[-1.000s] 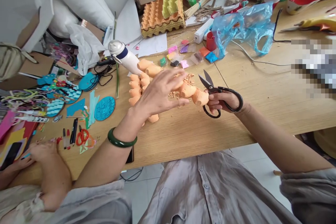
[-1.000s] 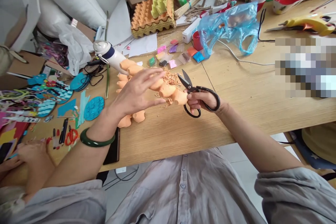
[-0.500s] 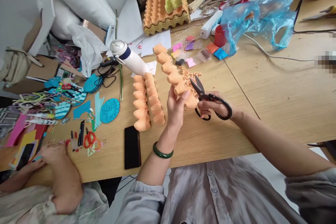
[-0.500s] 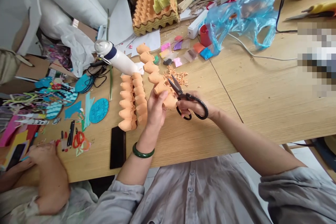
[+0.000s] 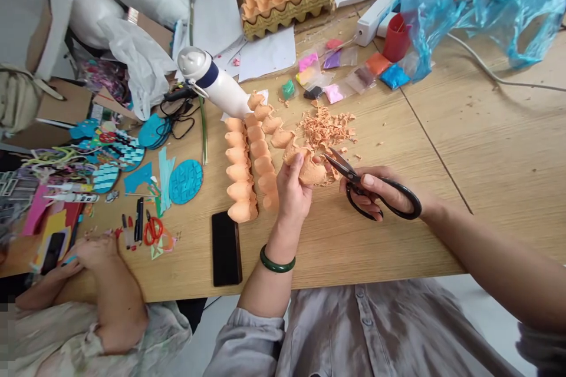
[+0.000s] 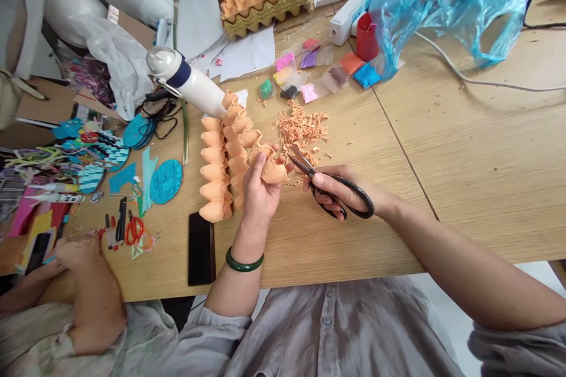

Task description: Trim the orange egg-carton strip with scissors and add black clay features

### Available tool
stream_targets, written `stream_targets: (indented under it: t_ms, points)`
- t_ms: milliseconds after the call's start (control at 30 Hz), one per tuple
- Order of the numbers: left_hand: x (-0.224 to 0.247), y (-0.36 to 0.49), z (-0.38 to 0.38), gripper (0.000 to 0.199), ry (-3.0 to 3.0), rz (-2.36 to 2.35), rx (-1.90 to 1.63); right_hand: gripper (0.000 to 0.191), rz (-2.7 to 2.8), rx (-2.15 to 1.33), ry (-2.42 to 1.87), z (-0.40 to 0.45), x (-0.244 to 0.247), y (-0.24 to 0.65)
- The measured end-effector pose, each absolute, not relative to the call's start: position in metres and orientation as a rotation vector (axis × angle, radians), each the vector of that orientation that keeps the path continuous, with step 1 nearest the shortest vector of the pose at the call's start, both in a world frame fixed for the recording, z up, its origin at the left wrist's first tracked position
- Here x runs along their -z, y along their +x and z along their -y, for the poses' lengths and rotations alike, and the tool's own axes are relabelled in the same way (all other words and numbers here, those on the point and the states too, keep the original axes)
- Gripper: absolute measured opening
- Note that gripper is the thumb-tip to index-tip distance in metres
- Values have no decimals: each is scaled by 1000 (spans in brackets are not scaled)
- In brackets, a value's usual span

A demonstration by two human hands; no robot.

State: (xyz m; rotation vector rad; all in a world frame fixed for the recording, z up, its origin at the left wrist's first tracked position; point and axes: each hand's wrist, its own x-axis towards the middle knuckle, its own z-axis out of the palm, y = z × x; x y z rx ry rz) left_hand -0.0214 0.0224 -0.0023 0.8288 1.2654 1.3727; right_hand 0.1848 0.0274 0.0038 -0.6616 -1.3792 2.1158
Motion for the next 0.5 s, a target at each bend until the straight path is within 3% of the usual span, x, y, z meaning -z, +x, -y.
stream_targets:
  t_ms: [200,500]
  points:
    - [1,-15,-20,25,674,-1224,-1415,47,1638,-1906,-713,-23,-5,187]
    - [-1,-8,-19,28,628,-1226,-1390,47,1639,-1897,-742,-19,-8,184]
